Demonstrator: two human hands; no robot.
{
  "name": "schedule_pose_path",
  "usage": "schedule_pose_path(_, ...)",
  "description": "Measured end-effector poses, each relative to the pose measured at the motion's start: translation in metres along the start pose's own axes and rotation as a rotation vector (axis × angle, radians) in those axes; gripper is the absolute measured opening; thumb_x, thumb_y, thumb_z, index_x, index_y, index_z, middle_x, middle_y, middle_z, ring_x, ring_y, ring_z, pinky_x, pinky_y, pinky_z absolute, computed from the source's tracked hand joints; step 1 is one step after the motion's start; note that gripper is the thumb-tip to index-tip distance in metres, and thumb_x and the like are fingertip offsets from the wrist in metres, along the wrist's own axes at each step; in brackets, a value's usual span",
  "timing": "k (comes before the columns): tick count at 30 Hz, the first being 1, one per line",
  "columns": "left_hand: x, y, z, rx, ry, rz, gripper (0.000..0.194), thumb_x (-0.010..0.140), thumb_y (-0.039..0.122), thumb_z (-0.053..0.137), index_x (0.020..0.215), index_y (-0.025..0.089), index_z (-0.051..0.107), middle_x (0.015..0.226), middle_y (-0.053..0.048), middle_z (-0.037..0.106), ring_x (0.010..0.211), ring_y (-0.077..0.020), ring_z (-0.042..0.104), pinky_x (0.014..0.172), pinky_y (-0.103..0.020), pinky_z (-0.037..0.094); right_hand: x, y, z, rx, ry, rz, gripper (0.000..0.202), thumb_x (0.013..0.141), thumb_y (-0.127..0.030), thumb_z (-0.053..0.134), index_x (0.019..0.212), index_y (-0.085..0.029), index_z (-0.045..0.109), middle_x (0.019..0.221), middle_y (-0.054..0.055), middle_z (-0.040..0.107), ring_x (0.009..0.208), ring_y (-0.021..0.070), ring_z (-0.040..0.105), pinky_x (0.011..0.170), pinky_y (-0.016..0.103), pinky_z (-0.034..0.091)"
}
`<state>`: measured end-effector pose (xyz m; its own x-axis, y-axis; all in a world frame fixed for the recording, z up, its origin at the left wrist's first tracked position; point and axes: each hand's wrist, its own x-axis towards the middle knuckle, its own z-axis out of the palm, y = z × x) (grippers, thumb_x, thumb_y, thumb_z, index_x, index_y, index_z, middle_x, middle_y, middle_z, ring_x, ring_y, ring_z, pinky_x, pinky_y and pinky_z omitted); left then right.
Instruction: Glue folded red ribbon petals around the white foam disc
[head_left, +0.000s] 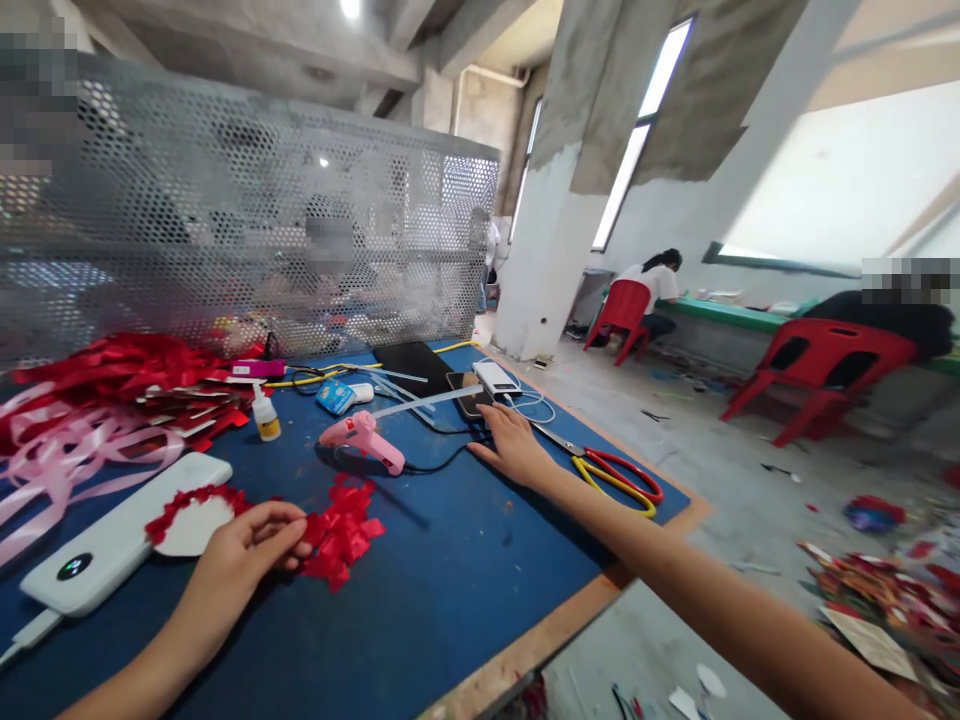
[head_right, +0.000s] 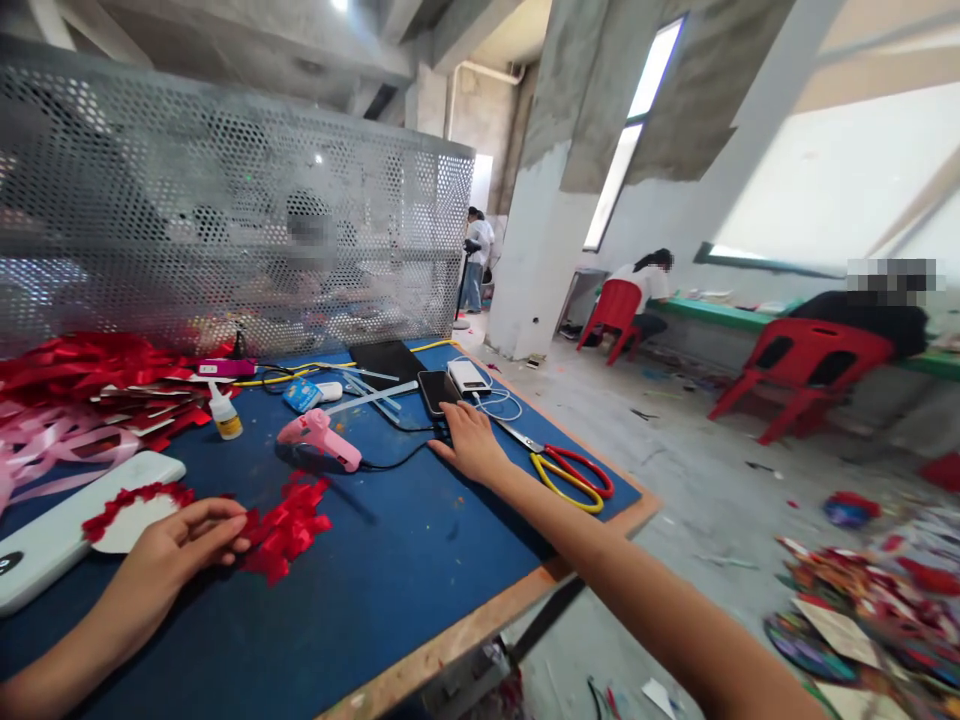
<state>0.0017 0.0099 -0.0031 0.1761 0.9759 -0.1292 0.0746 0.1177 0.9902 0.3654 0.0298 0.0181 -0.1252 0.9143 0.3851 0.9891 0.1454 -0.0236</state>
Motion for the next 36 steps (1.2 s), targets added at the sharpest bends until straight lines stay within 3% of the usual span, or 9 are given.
schedule_pose_path(6, -0.001, 0.000, -0.001, 0.016, -0.029, 0.008, 0.039, 0.061, 0.047, 0.072, 0.081, 0.015, 0.061, 0.064, -0.002, 0.067, 0.064, -0.0175, 0.065, 0.057, -0.024, 0.052, -0.001, 0.008, 0.004, 0.042, -0.026, 0.068, 0.067, 0.081, -0.052, 0.050, 0.134, -0.011, 0.037, 0.133, 0.018, 0.047, 0.128, 0.0333, 0.037, 0.104, 0.049, 0.032)
schedule_pose_path(10, 0.000, 0.000, -0.001, 0.034, -0.043, 0.034, 0.037, 0.064, 0.047, 0.070, 0.082, 0.015, 0.062, 0.063, -0.003, 0.068, 0.062, -0.0174, 0.065, 0.058, -0.025, 0.052, -0.003, 0.004, -0.007, 0.086, 0.056, 0.001, 0.058, 0.077, -0.037, 0.054, 0.128, -0.014, 0.042, 0.130, 0.018, 0.047, 0.124, 0.0328, 0.041, 0.100, 0.050, 0.034)
schedule_pose_path(13, 0.000, 0.003, 0.000, 0.049, -0.051, 0.032, 0.038, 0.063, 0.048, 0.070, 0.080, 0.015, 0.062, 0.062, -0.003, 0.068, 0.061, -0.0181, 0.065, 0.057, -0.026, 0.052, -0.002, -0.015, -0.015, 0.140, 0.171, -0.177, 0.037, 0.077, -0.023, 0.051, 0.113, -0.016, 0.052, 0.117, 0.014, 0.054, 0.112, 0.0276, 0.050, 0.095, 0.046, 0.039)
schedule_pose_path(16, 0.000, 0.005, 0.001, 0.052, -0.041, 0.028, 0.037, 0.061, 0.048, 0.070, 0.078, 0.016, 0.062, 0.062, -0.003, 0.067, 0.062, -0.0200, 0.066, 0.056, -0.027, 0.052, 0.001, -0.047, -0.013, 0.203, 0.138, -0.316, 0.024, 0.083, -0.026, 0.050, 0.105, -0.017, 0.054, 0.105, 0.012, 0.059, 0.098, 0.0232, 0.055, 0.086, 0.040, 0.045)
schedule_pose_path(21, 0.003, -0.001, -0.001, 0.061, -0.055, 0.023, 0.030, 0.068, 0.044, 0.067, 0.079, 0.017, 0.062, 0.063, -0.003, 0.068, 0.061, -0.0179, 0.064, 0.057, -0.025, 0.051, 0.020, -0.096, 0.012, 0.232, 0.048, -0.393, 0.033, 0.084, -0.041, 0.056, 0.103, -0.014, 0.053, 0.099, 0.011, 0.061, 0.088, 0.0221, 0.055, 0.079, 0.036, 0.045)
schedule_pose_path(23, 0.004, -0.003, -0.002, 0.063, -0.057, 0.015, 0.028, 0.068, 0.043, 0.066, 0.080, 0.018, 0.062, 0.062, -0.002, 0.068, 0.059, -0.0169, 0.063, 0.057, -0.025, 0.050, 0.032, -0.106, 0.023, 0.258, -0.003, -0.359, 0.025, 0.084, -0.036, 0.057, 0.096, -0.015, 0.053, 0.088, 0.007, 0.061, 0.078, 0.0188, 0.054, 0.072, 0.032, 0.045)
schedule_pose_path(29, 0.005, -0.001, -0.002, 0.082, -0.064, -0.029, 0.028, 0.067, 0.044, 0.067, 0.078, 0.018, 0.062, 0.060, -0.002, 0.067, 0.056, -0.0157, 0.061, 0.056, -0.024, 0.049, 0.058, -0.104, 0.041, 0.419, -0.011, -0.385, 0.014, 0.086, -0.026, 0.056, 0.097, -0.017, 0.053, 0.086, 0.004, 0.060, 0.078, 0.0160, 0.053, 0.074, 0.029, 0.044)
schedule_pose_path(36, 0.007, -0.001, -0.001, 0.084, -0.020, -0.071, 0.028, 0.067, 0.045, 0.067, 0.077, 0.019, 0.063, 0.060, -0.002, 0.067, 0.056, -0.0160, 0.061, 0.055, -0.023, 0.049, 0.060, -0.096, 0.043, 0.491, -0.026, -0.383, 0.016, 0.085, -0.023, 0.057, 0.100, -0.017, 0.054, 0.085, 0.004, 0.060, 0.079, 0.0172, 0.052, 0.074, 0.031, 0.045)
